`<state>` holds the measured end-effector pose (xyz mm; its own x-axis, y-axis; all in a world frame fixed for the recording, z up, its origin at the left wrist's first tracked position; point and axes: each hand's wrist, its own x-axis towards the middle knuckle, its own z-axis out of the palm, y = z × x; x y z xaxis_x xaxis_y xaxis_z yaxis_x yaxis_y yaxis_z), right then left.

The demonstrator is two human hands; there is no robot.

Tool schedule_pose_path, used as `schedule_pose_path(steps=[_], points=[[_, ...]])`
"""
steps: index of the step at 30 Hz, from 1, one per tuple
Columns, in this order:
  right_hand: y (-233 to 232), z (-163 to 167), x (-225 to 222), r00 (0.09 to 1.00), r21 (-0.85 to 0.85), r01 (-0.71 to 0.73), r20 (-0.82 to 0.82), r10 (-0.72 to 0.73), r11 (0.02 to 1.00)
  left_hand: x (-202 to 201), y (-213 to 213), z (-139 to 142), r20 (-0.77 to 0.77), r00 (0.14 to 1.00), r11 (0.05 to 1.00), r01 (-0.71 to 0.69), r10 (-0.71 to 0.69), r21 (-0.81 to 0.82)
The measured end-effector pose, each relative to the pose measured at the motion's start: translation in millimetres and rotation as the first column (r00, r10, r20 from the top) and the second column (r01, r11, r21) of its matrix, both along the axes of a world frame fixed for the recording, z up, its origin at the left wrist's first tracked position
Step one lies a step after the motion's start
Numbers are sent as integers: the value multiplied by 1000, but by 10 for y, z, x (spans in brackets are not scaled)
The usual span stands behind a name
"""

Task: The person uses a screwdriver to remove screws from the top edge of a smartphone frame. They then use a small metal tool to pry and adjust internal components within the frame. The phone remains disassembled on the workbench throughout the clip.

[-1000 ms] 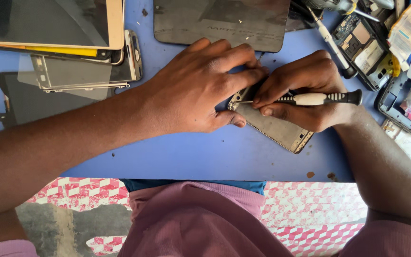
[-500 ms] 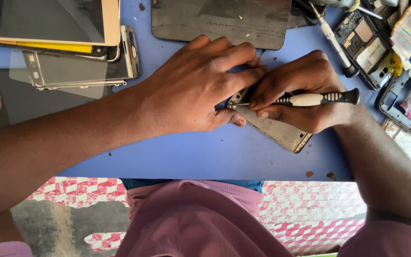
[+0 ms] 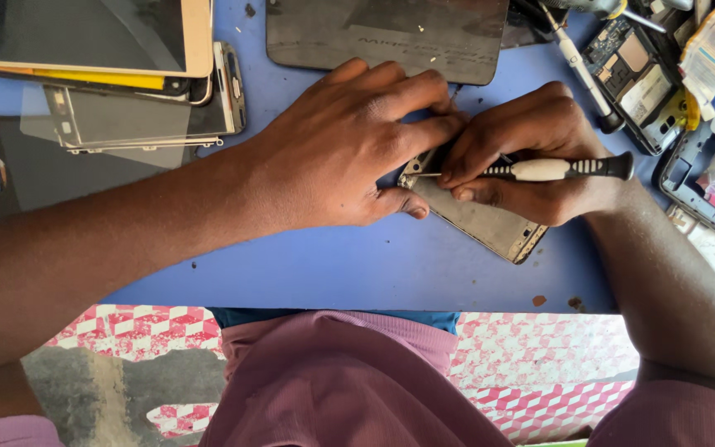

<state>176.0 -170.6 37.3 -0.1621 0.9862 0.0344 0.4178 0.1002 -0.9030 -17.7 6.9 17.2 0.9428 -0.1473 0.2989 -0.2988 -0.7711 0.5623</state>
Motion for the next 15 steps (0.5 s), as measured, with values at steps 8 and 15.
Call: schedule_pose_path(steps=[8,15], points=[[58,63,2,998,3,-63,9,63,998,-8,-10,-14,15,1000,1000,-2,2,14],[62,45,17,997,26,-73,0,73,997,-19,-9,1,12,1000,1000,3,-3,14]])
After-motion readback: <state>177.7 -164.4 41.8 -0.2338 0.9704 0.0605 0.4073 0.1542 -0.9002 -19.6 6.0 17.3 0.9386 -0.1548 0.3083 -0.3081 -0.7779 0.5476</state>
